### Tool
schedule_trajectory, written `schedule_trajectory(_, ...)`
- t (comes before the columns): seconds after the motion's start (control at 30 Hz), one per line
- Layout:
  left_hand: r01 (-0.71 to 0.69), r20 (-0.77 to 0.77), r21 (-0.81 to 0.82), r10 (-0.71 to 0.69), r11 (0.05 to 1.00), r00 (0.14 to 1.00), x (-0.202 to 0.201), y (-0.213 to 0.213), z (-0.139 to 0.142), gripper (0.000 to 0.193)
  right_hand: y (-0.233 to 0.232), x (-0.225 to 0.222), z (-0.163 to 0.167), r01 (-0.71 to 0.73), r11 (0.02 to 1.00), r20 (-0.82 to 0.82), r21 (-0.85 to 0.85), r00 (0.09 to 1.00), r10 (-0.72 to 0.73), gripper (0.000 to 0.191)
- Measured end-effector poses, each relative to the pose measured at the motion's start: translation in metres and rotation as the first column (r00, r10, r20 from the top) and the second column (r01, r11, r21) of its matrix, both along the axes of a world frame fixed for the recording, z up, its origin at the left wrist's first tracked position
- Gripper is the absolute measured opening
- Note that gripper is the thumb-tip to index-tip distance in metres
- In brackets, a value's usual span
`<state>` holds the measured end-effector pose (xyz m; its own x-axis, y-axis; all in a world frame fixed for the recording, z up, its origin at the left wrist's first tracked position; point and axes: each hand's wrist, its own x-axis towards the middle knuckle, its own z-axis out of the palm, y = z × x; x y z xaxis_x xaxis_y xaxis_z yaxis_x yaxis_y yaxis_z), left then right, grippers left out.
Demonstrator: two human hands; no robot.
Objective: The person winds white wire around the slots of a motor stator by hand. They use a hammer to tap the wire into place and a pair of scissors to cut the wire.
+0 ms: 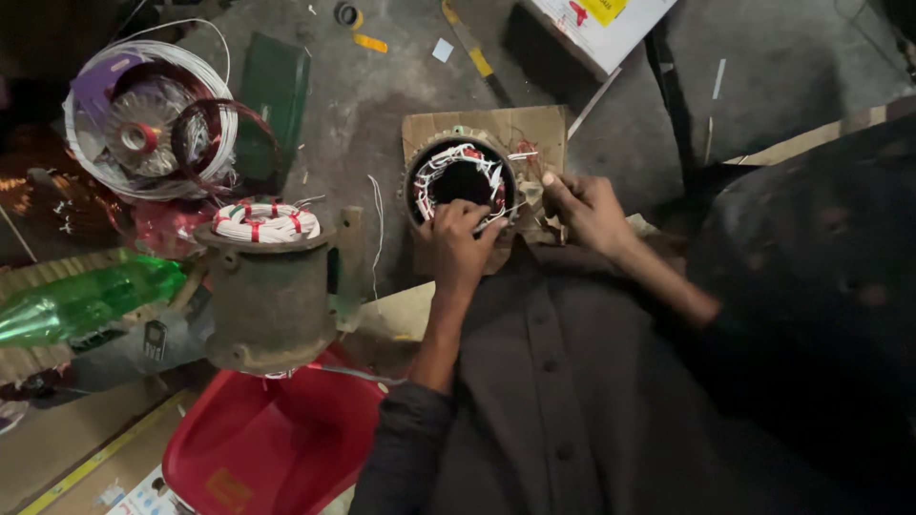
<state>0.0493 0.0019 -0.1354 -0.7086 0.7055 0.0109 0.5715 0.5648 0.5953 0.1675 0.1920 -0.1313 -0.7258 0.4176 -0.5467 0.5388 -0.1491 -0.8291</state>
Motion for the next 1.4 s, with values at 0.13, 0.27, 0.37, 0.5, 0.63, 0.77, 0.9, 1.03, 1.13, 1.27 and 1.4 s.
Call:
schedule_trajectory(0.13, -0.152, -0.056, -0.041, 0.149, 0.988, 0.987, 0.015, 0.006, -0.007, 0.016, -0.007, 0.008, -0.012, 0.128, 0.971, -0.001, -0.203, 0.991, -0.131, 0.046)
schedule_trajectory(0.27, -0.178, -0.221, 0.003, 0.174, 0.984, 0.960, 0.032, 0.014, -0.006, 0.012, -0.027, 0.023, -0.021, -0.067, 0.996, -0.164, -0.066, 0.985, 0.056, 0.047)
schedule_trajectory(0.37, -0.194, -0.192, 0.012, 0.193, 0.981, 0.962, 0.035, 0.016, 0.002, 0.014, -0.019, 0.026, -0.029, 0.077, 0.947, -0.205, -0.312, 0.968, -0.146, 0.043)
schedule_trajectory(0.5, -0.103, -0.232, 0.171, 0.142, 0.980, 0.962, 0.043, 0.015, 0.011, 0.024, 0.001, 0.040, -0.029, 0.051, 0.906, -0.115, -0.420, 0.987, -0.109, 0.041)
schedule_trajectory(0.63, -0.128, 0.206, 0.200, 0.086, 0.971, 0.975, 0.074, 0.018, 0.000, 0.020, 0.001, 0.071, -0.015, -0.164, 0.946, 0.132, -0.281, 0.969, 0.207, 0.039)
schedule_trajectory(0.77, -0.385, 0.838, 0.060, 0.163, 0.921, 0.521, 0.094, 0.025, -0.034, 0.026, -0.006, 0.095, -0.004, -0.476, 0.879, -0.079, -0.022, 0.877, 0.473, 0.033)
schedule_trajectory(0.9, -0.396, 0.883, 0.073, 0.125, 0.915, 0.452, 0.100, 0.020, -0.063, 0.027, 0.002, 0.101, -0.011, -0.632, 0.775, 0.030, -0.006, 0.775, 0.632, 0.030)
schedule_trajectory(1.03, -0.304, 0.835, 0.214, -0.012, 0.928, 0.551, 0.109, 0.010, -0.074, 0.024, 0.031, 0.092, -0.036, -0.303, 0.945, 0.151, 0.123, 0.947, 0.284, 0.026)
schedule_trajectory(1.13, -0.220, 0.866, 0.132, -0.004, 0.966, 0.500, 0.114, 0.002, -0.075, 0.023, 0.059, 0.073, -0.060, 0.330, 0.662, -0.010, 0.674, 0.899, -0.438, 0.030)
schedule_trajectory(1.27, -0.109, 0.783, 0.169, -0.066, 0.980, 0.618, 0.112, -0.007, -0.066, 0.016, 0.094, 0.065, -0.075, 0.222, 0.362, 0.099, 0.906, 0.719, -0.688, 0.036)
schedule_trajectory(1.4, 0.050, 0.493, 0.318, -0.210, 0.947, 0.844, 0.101, -0.010, -0.041, 0.013, 0.105, 0.060, -0.076, 0.192, 0.410, 0.153, 0.892, 0.725, -0.672, 0.028)
